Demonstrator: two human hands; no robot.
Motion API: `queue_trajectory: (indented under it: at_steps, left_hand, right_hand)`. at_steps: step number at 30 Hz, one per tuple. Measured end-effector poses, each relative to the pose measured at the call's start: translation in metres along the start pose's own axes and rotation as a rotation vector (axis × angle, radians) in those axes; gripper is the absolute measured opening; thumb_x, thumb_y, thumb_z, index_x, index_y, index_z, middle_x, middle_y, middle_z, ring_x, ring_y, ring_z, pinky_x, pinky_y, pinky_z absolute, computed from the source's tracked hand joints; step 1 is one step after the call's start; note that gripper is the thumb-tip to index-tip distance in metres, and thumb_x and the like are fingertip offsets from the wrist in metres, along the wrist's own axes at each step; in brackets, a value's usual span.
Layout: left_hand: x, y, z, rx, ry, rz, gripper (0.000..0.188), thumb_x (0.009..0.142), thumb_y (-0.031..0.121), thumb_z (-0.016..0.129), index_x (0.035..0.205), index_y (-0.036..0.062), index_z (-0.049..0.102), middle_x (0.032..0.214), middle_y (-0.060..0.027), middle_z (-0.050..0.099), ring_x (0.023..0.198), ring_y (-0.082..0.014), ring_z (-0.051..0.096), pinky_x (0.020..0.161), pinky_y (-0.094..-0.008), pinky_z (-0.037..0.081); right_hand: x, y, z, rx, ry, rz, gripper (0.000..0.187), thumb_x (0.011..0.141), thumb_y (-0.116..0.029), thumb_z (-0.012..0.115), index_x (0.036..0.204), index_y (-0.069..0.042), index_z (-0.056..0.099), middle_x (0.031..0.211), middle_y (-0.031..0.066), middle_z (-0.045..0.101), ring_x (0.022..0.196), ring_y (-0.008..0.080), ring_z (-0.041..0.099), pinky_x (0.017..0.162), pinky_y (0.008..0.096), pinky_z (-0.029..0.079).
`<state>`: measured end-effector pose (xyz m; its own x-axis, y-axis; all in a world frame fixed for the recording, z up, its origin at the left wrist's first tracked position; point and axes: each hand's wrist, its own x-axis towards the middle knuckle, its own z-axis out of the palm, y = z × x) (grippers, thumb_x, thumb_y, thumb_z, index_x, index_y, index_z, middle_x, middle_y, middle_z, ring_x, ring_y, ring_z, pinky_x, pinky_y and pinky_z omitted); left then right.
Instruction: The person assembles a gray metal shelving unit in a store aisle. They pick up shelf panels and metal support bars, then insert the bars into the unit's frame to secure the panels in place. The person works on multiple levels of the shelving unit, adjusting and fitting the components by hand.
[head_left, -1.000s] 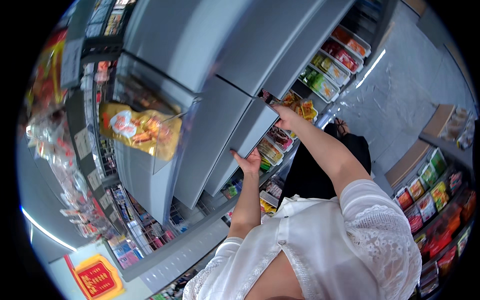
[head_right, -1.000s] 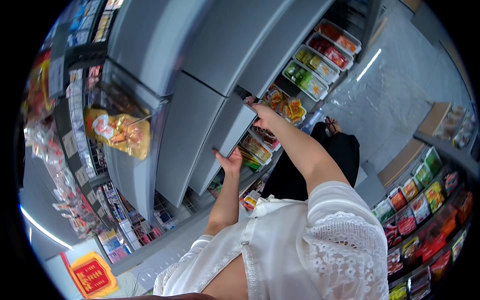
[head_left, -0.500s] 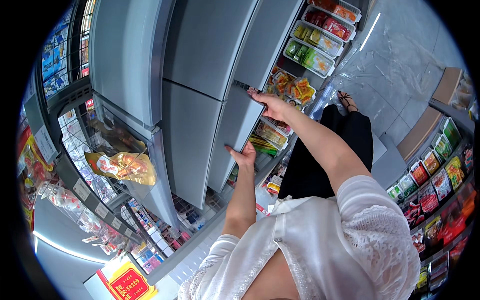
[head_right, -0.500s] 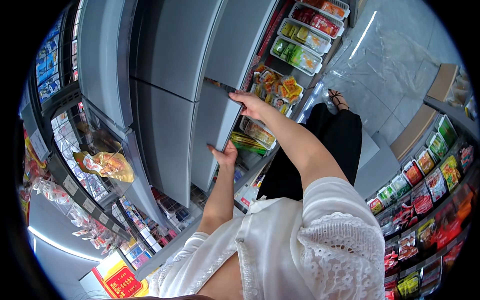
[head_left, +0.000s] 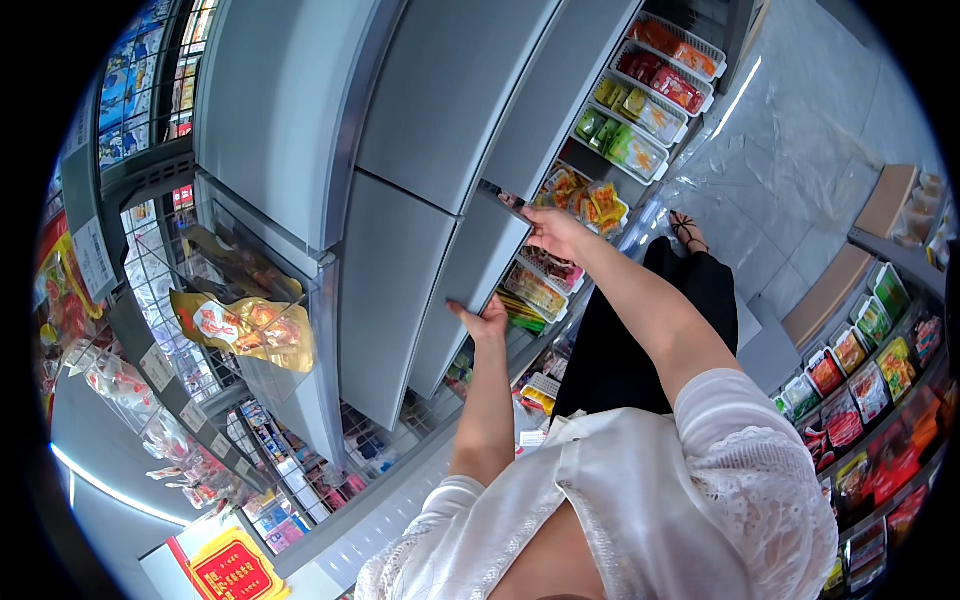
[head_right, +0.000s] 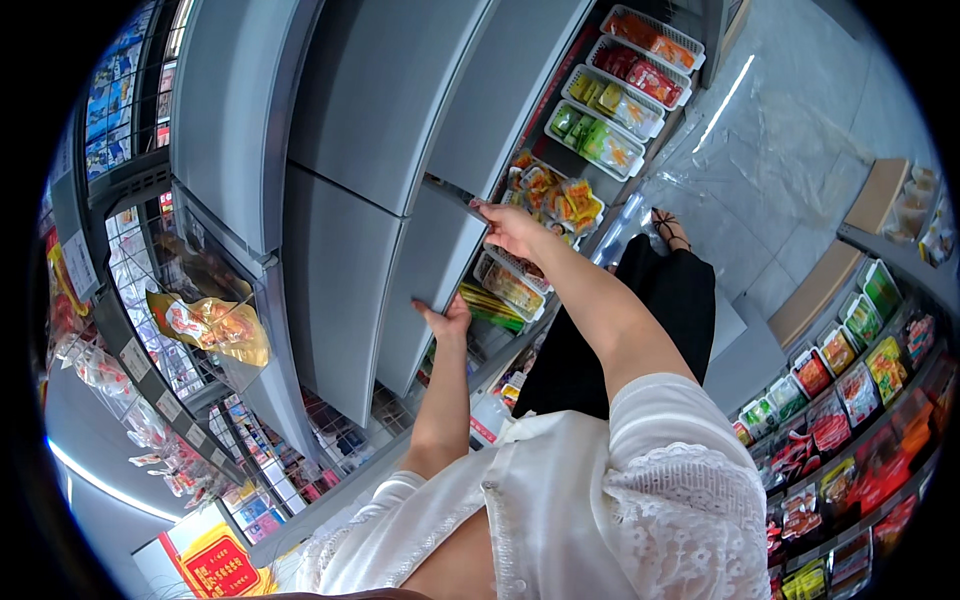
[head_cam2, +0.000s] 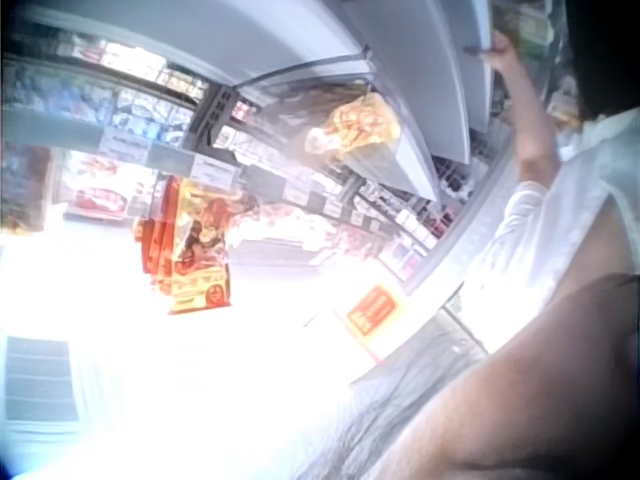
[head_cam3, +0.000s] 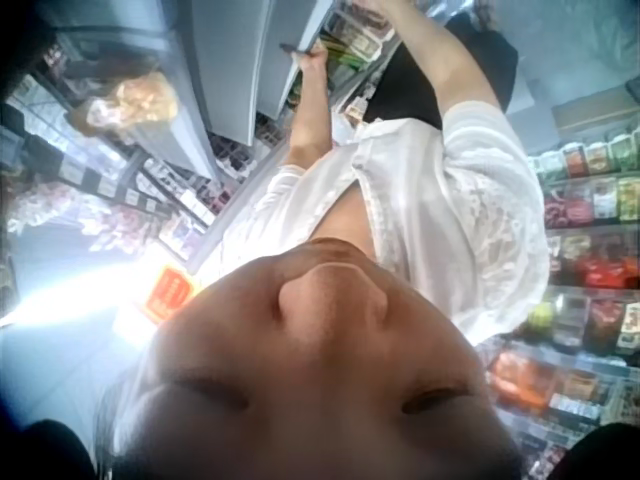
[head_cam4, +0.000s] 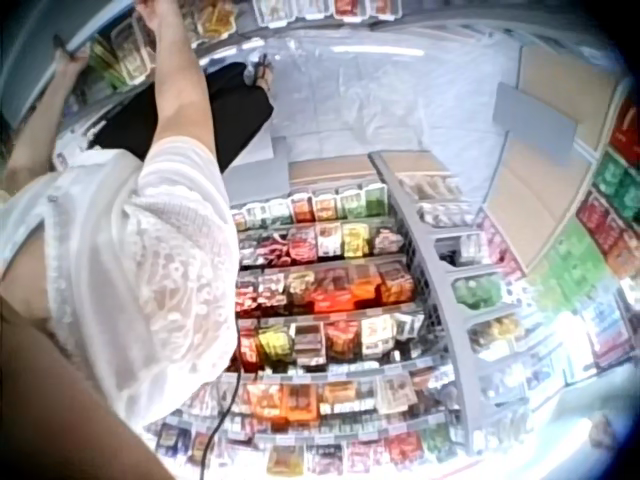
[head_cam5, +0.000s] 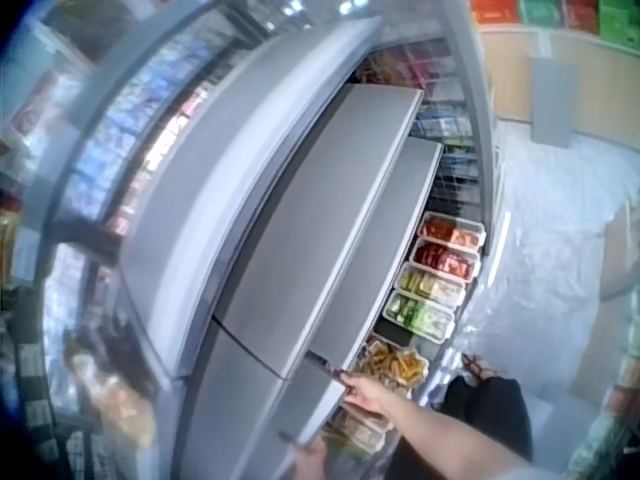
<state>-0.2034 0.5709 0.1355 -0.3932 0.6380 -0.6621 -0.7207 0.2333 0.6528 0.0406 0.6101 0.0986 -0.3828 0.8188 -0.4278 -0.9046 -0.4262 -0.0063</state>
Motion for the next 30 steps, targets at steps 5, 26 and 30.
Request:
queue_trajectory:
  at_steps: [5,26,30]
  left_hand:
    - [-0.010,0.000,0.011,-0.035,0.027,0.011,0.058,0.089,0.057,0.047,0.115,0.0063,0.057,0.110,-0.0049,0.065,0.097,-0.0212,0.064,0.087,-0.0345,0.053]
    - [-0.013,0.008,0.000,-0.174,-0.057,-0.085,0.052,0.088,0.047,0.056,0.121,0.0063,0.053,0.121,-0.0078,0.059,0.111,-0.0267,0.057,0.097,-0.0430,0.047]
    - [-0.008,0.006,-0.020,-0.267,-0.094,-0.041,0.040,0.090,0.035,0.057,0.119,0.0072,0.053,0.119,-0.0093,0.060,0.111,-0.0260,0.057,0.095,-0.0428,0.048]
  right_hand:
    - [0.006,0.005,-0.002,0.046,0.030,-0.010,0.021,0.096,-0.012,0.048,0.113,-0.002,0.056,0.103,0.0077,0.063,0.095,0.0173,0.061,0.087,0.0324,0.051]
    - [-0.005,-0.008,0.000,-0.366,-0.124,0.009,0.063,0.084,-0.001,0.064,0.139,-0.004,0.034,0.131,0.0036,0.050,0.114,0.0150,0.051,0.095,0.0290,0.043]
    - [-0.006,-0.008,-0.002,-0.465,-0.125,0.036,0.059,0.086,0.002,0.060,0.139,-0.005,0.036,0.130,0.0027,0.050,0.114,0.0148,0.051,0.095,0.0294,0.043]
